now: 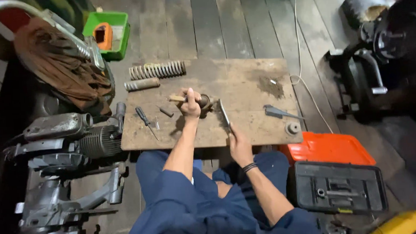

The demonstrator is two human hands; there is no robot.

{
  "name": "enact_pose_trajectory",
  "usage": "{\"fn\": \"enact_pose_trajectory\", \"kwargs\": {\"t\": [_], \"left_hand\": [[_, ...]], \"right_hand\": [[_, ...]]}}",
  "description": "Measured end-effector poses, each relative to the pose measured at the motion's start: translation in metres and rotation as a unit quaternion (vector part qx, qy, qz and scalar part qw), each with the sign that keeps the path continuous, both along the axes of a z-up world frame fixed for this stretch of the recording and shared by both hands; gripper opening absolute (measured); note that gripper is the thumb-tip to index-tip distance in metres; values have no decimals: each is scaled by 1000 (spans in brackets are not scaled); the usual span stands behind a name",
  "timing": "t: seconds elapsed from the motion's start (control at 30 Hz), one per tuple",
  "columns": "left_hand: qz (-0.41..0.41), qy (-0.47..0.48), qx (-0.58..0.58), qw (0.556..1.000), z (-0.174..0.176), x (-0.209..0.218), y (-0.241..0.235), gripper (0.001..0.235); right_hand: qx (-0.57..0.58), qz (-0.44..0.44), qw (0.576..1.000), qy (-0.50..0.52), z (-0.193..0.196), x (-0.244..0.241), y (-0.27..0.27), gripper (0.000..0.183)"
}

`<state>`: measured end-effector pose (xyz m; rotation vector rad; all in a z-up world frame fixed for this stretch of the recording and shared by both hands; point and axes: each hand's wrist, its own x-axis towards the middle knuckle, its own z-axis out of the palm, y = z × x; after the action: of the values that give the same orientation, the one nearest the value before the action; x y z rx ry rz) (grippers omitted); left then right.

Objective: Repairing and cleaning small motorcycle engine components using a wire brush, pliers, and a screwdriver on a floor-level workbench.

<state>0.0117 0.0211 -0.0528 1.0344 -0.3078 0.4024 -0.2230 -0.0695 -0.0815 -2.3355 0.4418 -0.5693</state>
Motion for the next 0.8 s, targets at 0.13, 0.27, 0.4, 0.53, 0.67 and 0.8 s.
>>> {"fn": "enact_pose_trajectory", "kwargs": {"t": [0.13, 0.27, 0.4, 0.53, 0.67, 0.8], "left_hand": [[-5, -10, 6, 1000, 19, -12, -1, 38], [-2, -12, 12, 1000, 24, -20, -3, 34], [-23, -7, -7, 1000, 11, -16, -1, 35], [-20, -24, 24, 999, 26, -19, -9, 33], [-15, -26, 52, 998, 31, -27, -6, 35], [4, -11, 36, 999, 23, -19, 1, 34]], "right_hand": [[16, -2, 1000, -24, 57, 29, -6, 38], [26, 6, 998, -50, 55, 75, 2, 43], [49, 12, 999, 18, 41, 32, 4, 39], [25, 1, 997, 68, 35, 7, -12, 43], [18, -6, 1000, 7, 55, 51, -17, 46], [29, 15, 999, -24, 31, 63, -2, 44]]}}
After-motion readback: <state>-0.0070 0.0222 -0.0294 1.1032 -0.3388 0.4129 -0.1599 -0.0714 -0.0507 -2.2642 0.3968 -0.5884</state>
